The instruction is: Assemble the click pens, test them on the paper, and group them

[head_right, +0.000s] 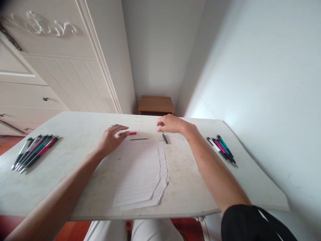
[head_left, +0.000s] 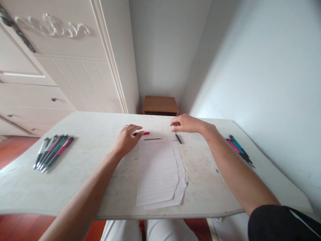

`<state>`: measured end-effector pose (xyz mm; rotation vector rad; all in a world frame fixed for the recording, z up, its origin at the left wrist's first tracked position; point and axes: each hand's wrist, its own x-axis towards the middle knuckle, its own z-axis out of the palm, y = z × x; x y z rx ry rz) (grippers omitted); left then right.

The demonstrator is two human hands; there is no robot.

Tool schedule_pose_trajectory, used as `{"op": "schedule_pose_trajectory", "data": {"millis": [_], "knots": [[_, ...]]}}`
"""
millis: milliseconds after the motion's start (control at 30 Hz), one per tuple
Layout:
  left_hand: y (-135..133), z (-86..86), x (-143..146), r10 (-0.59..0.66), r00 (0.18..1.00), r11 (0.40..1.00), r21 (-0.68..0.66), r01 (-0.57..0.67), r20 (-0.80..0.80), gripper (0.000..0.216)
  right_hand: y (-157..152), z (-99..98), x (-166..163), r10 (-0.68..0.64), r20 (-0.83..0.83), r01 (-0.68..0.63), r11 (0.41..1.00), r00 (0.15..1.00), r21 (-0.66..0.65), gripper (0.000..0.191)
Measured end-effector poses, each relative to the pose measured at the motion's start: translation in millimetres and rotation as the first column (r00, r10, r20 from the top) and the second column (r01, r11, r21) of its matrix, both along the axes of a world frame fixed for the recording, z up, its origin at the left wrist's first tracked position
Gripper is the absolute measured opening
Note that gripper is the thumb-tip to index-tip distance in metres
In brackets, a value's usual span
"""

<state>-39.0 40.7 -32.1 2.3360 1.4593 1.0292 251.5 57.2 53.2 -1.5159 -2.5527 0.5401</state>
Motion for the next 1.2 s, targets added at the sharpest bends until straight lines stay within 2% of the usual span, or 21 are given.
{"op": "schedule_pose_trajectory", "data": {"millis": [167, 300, 433, 600, 833, 1100, 1200], "knots": [[-9, 5.3, 5, -0.151, 0.986, 0.983, 0.093, 0.156, -0.066, 0.021, -18, -9.4, 4, -0.060, -0.027, 0.061, 0.997, 0.998, 0.057, 0.013], [-11, 7.9, 6, -0.194, 0.976, 0.979, 0.046, 0.199, -0.097, 0.018, -38, -31.8, 12, -0.200, -0.093, 0.211, 0.971, 0.975, 0.116, 0.015], [-10, 6.1, 4, -0.196, 0.973, 0.981, -0.008, 0.196, -0.122, 0.017, -55, -48.8, 20, -0.272, -0.073, 0.278, 0.955, 0.960, 0.102, 0.024], [-6, 1.3, 0, -0.203, 0.970, 0.979, -0.042, 0.199, -0.132, 0.021, -61, -55.9, 25, -0.267, -0.091, 0.274, 0.959, 0.959, 0.071, 0.020], [-1, -4.7, -2, -0.209, 0.966, 0.978, -0.025, 0.207, -0.151, 0.025, -61, -57.9, 25, -0.218, -0.107, 0.231, 0.964, 0.970, 0.130, 0.013], [-5, -1.0, 3, -0.216, 0.951, 0.975, 0.007, 0.224, -0.222, 0.028, -61, -57.2, 23, -0.234, -0.120, 0.250, 0.957, 0.965, 0.145, 0.014], [-7, 1.6, 5, -0.203, 0.954, 0.977, 0.024, 0.213, -0.220, 0.029, -60, -60.3, 25, -0.214, -0.141, 0.240, 0.951, 0.967, 0.197, 0.017]]}}
